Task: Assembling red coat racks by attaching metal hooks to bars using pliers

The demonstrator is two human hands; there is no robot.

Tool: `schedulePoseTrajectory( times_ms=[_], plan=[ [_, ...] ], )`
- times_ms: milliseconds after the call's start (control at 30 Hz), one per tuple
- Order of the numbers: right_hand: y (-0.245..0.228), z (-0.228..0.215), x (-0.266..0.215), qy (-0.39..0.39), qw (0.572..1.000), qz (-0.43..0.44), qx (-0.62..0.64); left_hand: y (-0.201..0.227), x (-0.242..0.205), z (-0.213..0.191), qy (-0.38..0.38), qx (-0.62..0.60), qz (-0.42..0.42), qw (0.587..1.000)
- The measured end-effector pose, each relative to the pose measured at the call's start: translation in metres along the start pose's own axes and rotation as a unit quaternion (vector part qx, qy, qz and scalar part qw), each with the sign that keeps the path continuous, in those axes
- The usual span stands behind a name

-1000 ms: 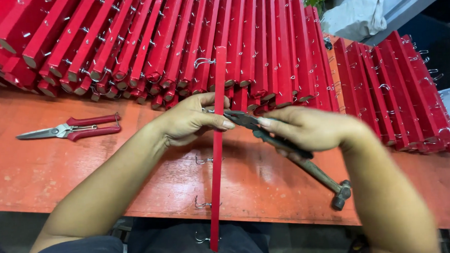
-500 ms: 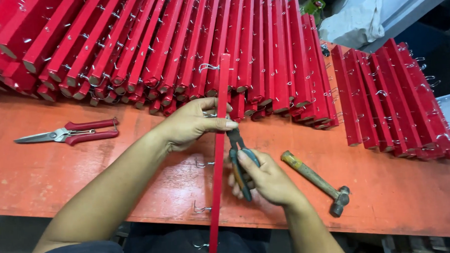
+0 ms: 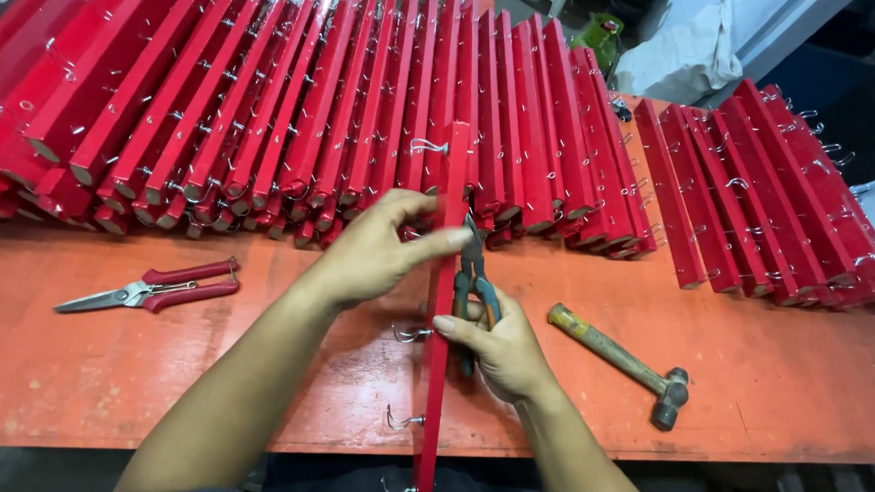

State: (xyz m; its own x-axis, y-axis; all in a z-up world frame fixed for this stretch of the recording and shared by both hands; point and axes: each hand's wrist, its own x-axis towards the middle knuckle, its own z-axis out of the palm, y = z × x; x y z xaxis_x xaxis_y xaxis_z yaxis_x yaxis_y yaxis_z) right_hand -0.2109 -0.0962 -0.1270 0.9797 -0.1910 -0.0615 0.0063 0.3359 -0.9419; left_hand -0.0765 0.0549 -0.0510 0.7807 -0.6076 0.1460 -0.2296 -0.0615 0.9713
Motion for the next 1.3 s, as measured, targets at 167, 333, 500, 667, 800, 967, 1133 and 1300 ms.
schedulePoseTrajectory(
  times_ms=[167,333,500,667,800,967,1133,1300],
  plan=[
    [-0.005,0.001,-0.003,0.002,1.0,-0.002,-0.02,0.015,0.012,-0.021,0.047,-0.076,0.02,0.996],
    [-0.005,0.004,-0.006,-0.006,1.0,-0.011,-0.027,0.008,0.026,-0.028,0.054,-0.144,0.046,0.987],
    [-0.013,0.008,-0.009,0.001,1.0,-0.02,-0.007,0.017,0.025,-0.027,0.033,-0.149,0.089,0.984],
    [-0.02,0.017,-0.015,0.005,1.0,-0.026,0.0,0.018,0.028,-0.027,0.031,-0.136,0.1,0.985],
    [-0.021,0.018,-0.015,0.005,1.0,-0.029,-0.002,0.004,0.038,-0.035,-0.018,-0.181,0.075,0.98],
    [-0.011,0.01,-0.012,-0.004,1.0,-0.024,-0.018,0.032,0.036,-0.036,-0.06,-0.303,-0.072,0.949],
    [-0.014,0.015,-0.012,-0.018,0.999,-0.015,-0.044,0.018,0.054,-0.03,-0.081,-0.336,-0.103,0.933],
    [-0.039,0.033,-0.016,-0.045,0.996,0.019,-0.08,0.044,0.046,-0.036,-0.091,-0.337,-0.105,0.931]
  ],
)
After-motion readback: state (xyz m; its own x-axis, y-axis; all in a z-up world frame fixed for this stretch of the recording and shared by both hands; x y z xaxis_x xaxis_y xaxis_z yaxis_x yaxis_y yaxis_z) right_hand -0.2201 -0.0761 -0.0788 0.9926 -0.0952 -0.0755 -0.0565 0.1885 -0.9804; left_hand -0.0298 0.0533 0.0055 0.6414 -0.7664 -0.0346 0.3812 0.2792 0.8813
